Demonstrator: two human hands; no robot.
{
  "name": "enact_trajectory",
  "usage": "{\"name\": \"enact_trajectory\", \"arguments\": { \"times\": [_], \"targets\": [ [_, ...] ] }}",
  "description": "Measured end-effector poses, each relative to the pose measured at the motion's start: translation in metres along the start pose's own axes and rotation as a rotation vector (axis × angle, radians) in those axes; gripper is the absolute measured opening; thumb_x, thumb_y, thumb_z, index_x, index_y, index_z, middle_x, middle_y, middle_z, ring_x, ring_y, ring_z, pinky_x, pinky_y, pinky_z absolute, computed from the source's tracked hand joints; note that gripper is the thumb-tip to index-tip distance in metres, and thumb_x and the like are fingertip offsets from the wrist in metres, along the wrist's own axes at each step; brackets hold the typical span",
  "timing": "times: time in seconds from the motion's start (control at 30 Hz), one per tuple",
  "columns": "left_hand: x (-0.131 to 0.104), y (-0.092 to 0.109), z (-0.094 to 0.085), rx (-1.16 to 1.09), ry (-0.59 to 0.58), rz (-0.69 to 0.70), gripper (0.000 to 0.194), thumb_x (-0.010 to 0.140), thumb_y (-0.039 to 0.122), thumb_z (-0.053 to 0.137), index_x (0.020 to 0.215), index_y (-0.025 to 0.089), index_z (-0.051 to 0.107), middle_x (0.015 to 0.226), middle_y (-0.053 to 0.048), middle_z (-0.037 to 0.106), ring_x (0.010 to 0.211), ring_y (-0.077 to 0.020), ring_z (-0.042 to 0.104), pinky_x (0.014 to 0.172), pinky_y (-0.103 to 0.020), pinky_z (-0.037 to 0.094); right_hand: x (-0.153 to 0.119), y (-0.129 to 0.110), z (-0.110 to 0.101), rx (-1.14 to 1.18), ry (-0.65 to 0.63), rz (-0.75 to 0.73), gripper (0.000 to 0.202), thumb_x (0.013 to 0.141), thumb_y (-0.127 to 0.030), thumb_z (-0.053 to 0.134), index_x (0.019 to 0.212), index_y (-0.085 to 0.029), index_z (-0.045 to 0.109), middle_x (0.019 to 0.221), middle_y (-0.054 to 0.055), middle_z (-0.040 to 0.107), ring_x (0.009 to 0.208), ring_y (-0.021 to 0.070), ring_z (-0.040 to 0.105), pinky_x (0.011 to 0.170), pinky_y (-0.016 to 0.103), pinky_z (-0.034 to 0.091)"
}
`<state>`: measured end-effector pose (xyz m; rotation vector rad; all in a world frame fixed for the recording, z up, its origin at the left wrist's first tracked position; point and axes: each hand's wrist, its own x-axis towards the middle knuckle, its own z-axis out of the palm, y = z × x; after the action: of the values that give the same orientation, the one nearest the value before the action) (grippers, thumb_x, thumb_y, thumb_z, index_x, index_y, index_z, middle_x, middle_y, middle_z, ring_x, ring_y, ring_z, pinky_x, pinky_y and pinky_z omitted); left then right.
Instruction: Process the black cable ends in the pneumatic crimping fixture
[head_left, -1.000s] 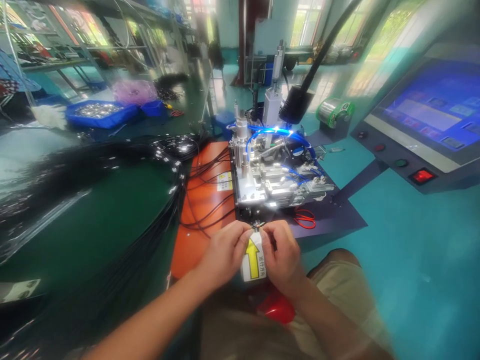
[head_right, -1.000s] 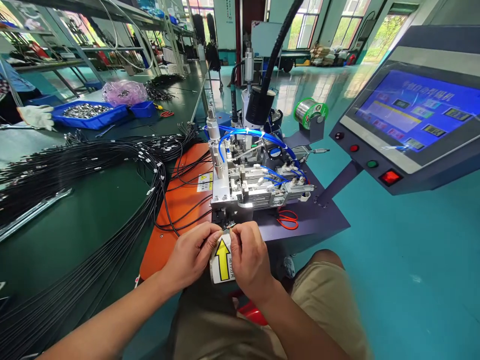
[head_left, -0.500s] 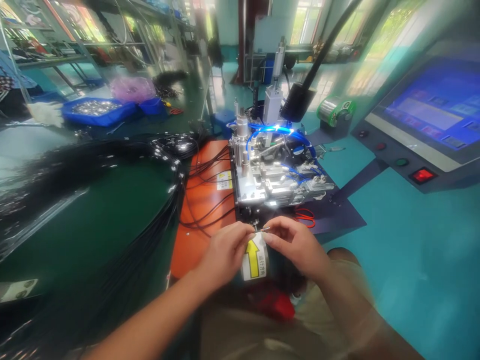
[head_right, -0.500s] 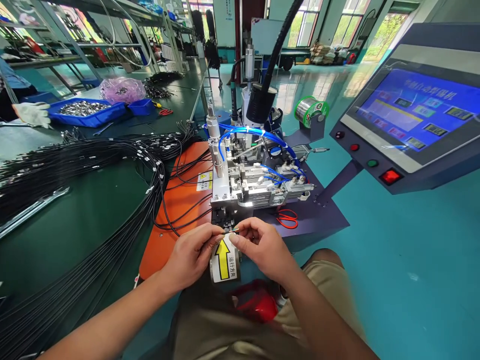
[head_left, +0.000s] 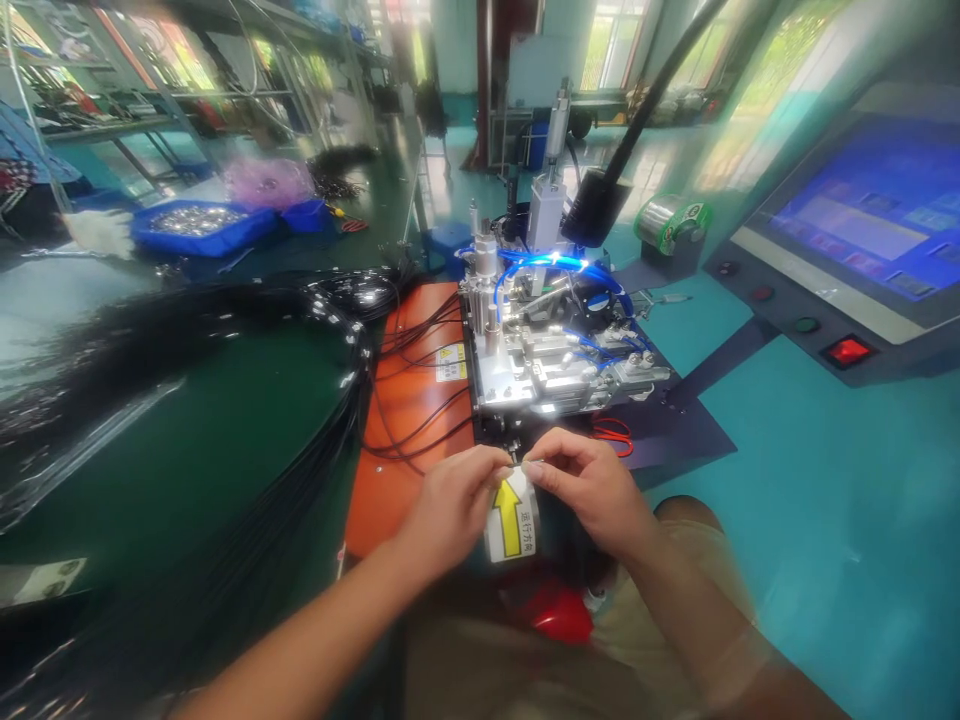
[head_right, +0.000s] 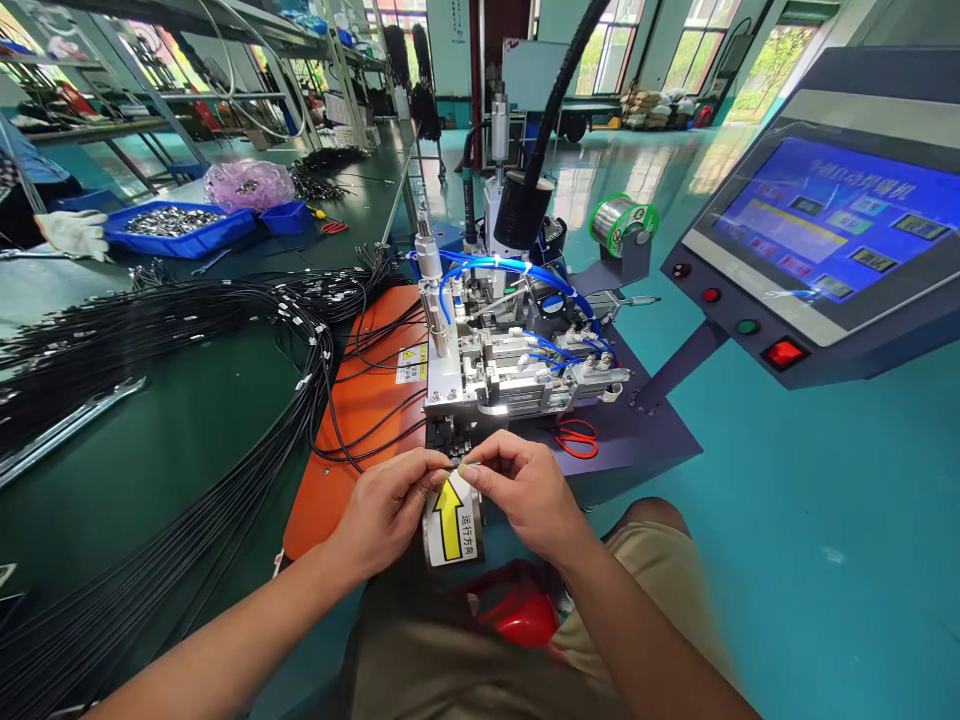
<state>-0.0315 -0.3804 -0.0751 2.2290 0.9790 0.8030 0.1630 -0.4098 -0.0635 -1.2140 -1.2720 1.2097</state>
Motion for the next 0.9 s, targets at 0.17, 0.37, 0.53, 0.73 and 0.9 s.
{"name": "enact_trajectory", "arguments": {
  "times": [0.17,0.37,0.53,0.73,0.9],
  "targets": [
    [0.000,0.000,-0.001,-0.015,0.005,-0.019,0.016,0.099,0.025,0.045,0.096,0.020,0.061,0.081,-0.001,0.066,0.072,-0.0129,0.060,0.066,-0.023,0.044,0.001,0.009,0.008,0.054,0.114,-0.031,0.015,0.075,-0.034,0.078,0.074,-0.019,0.075,0.078,0.000,0.060,0.072,0.0146,0.058,0.062,0.026,0.048],
    [0.002,0.001,-0.001,-0.008,-0.026,-0.046,0.019,0.099,0.026,0.044,0.093,0.020,0.061,0.079,-0.001,0.065,0.072,-0.0135,0.060,0.063,-0.022,0.043,0.002,0.013,0.016,0.075,0.173,-0.065,0.014,0.076,-0.033,0.079,0.074,-0.020,0.075,0.075,0.000,0.060,0.069,0.0139,0.056,0.062,0.027,0.046],
    [0.003,0.002,-0.001,-0.023,-0.036,-0.044,0.021,0.098,0.025,0.043,0.092,0.020,0.062,0.078,-0.002,0.064,0.071,-0.0136,0.059,0.062,-0.022,0.043,0.002,0.012,0.016,0.013,0.174,-0.103,0.014,0.076,-0.032,0.079,0.073,-0.020,0.074,0.074,0.000,0.060,0.068,0.0137,0.056,0.060,0.026,0.045],
    [0.002,0.000,-0.001,-0.023,-0.050,-0.020,0.019,0.096,0.020,0.044,0.090,0.019,0.061,0.076,-0.001,0.062,0.071,-0.0134,0.057,0.063,-0.023,0.042,0.003,0.003,0.001,-0.147,0.046,-0.137,0.013,0.081,-0.032,0.074,0.078,-0.019,0.074,0.077,0.001,0.061,0.072,0.0151,0.058,0.063,0.027,0.045],
    [0.003,0.000,-0.001,-0.034,-0.073,0.000,0.020,0.096,0.019,0.043,0.092,0.019,0.063,0.077,-0.002,0.062,0.073,-0.0144,0.058,0.064,-0.023,0.043,0.006,-0.007,-0.012,-0.251,-0.110,-0.143,0.015,0.083,-0.035,0.071,0.081,-0.020,0.071,0.080,0.001,0.063,0.075,0.0164,0.058,0.064,0.027,0.047]
  ]
}}
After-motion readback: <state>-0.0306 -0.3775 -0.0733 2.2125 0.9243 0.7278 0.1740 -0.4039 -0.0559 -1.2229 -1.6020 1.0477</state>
